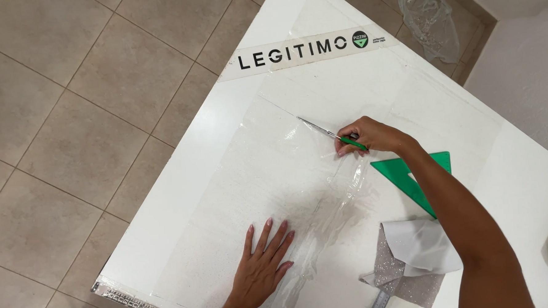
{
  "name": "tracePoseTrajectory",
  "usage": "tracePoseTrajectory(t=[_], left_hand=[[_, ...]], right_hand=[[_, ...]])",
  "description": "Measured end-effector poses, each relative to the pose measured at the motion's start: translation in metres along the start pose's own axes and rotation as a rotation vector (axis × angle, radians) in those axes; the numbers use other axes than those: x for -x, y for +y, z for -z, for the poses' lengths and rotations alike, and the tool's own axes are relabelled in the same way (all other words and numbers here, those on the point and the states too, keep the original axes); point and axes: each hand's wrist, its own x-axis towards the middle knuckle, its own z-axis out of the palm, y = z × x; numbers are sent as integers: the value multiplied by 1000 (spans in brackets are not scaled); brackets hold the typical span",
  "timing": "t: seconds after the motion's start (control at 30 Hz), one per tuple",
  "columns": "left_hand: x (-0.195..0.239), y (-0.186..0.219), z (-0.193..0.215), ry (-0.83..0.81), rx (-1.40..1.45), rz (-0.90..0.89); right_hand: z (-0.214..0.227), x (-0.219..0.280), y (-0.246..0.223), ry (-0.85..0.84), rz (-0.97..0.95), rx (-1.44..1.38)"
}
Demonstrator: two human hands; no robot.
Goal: Cutting a transparent plastic sheet using scissors on a workbench, then organizing materials and tools.
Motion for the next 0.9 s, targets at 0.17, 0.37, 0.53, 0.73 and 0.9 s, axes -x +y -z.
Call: tracePoseTrajectory(t=[0.17, 0.37, 0.53, 0.73, 0.9], left_hand=[[0, 0, 0, 7, 2, -2], [1, 0, -1, 13, 8, -4], [1, 0, -2, 6, 17, 4], [3, 1, -4, -1, 1, 6], [2, 0, -2, 13, 12, 7]], right_hand=[[3, -1, -6, -17, -4, 6], [0, -6, -31, -13, -10, 16], [-1, -17, -29, -21, 3, 18], [-2, -22, -26, -18, -8, 7], [0, -25, -21, 13, 5, 8]])
